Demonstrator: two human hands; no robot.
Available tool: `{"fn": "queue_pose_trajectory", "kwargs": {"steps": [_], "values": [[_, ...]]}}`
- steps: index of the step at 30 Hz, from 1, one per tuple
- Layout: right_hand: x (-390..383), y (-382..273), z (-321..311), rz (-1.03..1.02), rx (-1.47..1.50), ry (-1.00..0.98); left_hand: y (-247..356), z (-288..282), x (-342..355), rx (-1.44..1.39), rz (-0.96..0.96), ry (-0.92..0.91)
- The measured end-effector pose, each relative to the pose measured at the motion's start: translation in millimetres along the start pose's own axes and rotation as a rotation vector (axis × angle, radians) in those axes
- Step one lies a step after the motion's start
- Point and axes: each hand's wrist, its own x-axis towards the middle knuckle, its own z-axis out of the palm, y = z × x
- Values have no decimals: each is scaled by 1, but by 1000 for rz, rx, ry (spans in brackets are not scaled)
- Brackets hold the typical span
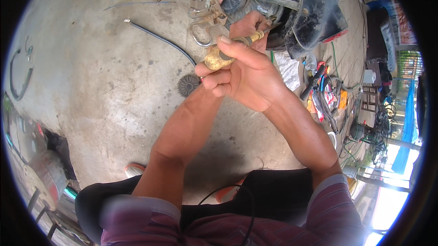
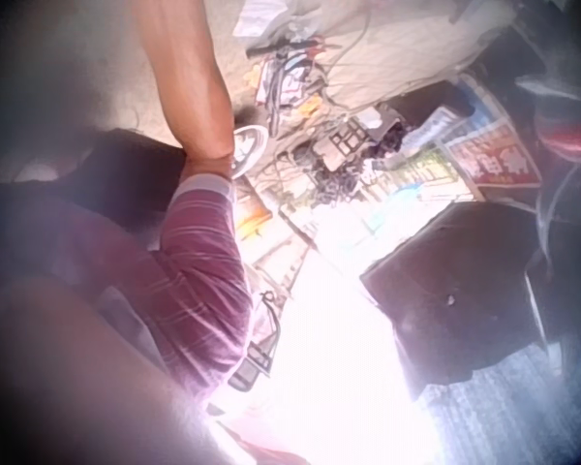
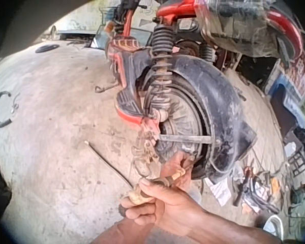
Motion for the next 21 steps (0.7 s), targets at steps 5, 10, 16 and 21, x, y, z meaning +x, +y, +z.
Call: {"fn": "queue_pose_trajectory", "kwargs": {"steps": [5, 10, 16, 21], "values": [[-22, -3, -6, 71, 63, -34, -8, 6, 14, 291, 287, 209], [-62, 3, -18, 305, -290, -60, -10, 1, 20, 483, 359, 201], [-81, 20, -79, 504, -616, -149, -9, -3, 20, 547, 351, 171], [-82, 54, -131, 805, -1065, -29, -5, -2, 21, 559, 320, 168]]}}
